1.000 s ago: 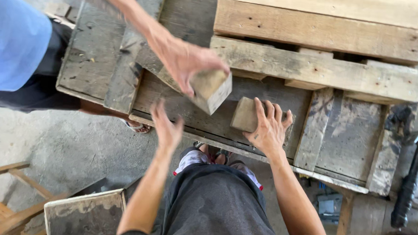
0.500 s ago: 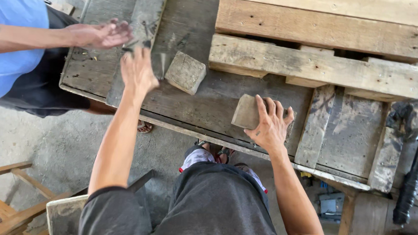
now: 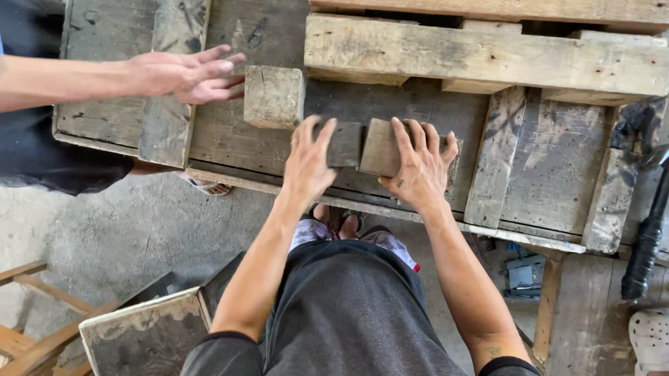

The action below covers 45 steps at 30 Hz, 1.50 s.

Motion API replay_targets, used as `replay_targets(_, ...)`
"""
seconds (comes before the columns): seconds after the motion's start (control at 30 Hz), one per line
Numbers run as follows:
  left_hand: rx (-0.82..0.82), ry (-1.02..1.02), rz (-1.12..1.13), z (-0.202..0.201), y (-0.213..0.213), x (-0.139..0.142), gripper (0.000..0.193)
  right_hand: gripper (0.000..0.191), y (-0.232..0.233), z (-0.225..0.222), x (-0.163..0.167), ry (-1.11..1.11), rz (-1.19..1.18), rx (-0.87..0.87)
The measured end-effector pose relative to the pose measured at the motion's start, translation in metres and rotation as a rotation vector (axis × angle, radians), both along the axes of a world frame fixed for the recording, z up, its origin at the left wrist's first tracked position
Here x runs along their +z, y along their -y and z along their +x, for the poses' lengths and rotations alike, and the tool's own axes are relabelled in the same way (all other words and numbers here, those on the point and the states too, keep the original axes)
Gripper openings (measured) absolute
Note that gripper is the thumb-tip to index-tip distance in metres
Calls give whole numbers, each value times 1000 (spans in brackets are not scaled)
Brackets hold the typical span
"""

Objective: The person assembles wooden boxes by positioning planks and small blocks on a workbench, then hammering nails to secure them. The person repeatedly aligns pieces and drives nails into the wood to form box structures.

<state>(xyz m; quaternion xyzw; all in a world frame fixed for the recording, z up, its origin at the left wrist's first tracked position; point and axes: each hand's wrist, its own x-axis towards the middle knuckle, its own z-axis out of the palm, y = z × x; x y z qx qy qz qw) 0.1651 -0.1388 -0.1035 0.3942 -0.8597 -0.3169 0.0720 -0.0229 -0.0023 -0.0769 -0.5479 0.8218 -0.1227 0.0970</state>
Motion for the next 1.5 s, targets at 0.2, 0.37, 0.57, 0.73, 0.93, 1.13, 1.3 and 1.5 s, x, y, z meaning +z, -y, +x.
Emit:
replay_targets(0.2,-281,-130,3,-7,32,-6,95,119,-2,-2,1,-10,-14,17)
replay_targets(0.37,-191,-106,-22,-11,15,2,95,118,-2,-1,-2,-14,2,6)
replay_targets(0.57,-172,151,142,-5,48,9,96,119,-2,-2,-5,-17,-4,11)
replay_targets(0.73,-224,145,210,-11,89,-9,76,118,-1,-1,-4,-10,-22,13)
replay_targets(0.93,-282,86,222,4,58,-21,143,116,-1,1,-1,-18,-45,2)
replay_targets(1.13,-114,193,219,-20,29,-18,125,114,-2,1,2,-11,-29,-15)
replay_targets(1.3,-192,41,180,-9,49,-7,121,115,1,3,5,-14,-17,-5)
replay_targets(1.5,-242,31,378,-8,91,0,93,117,2,3,4,-17,-12,-19)
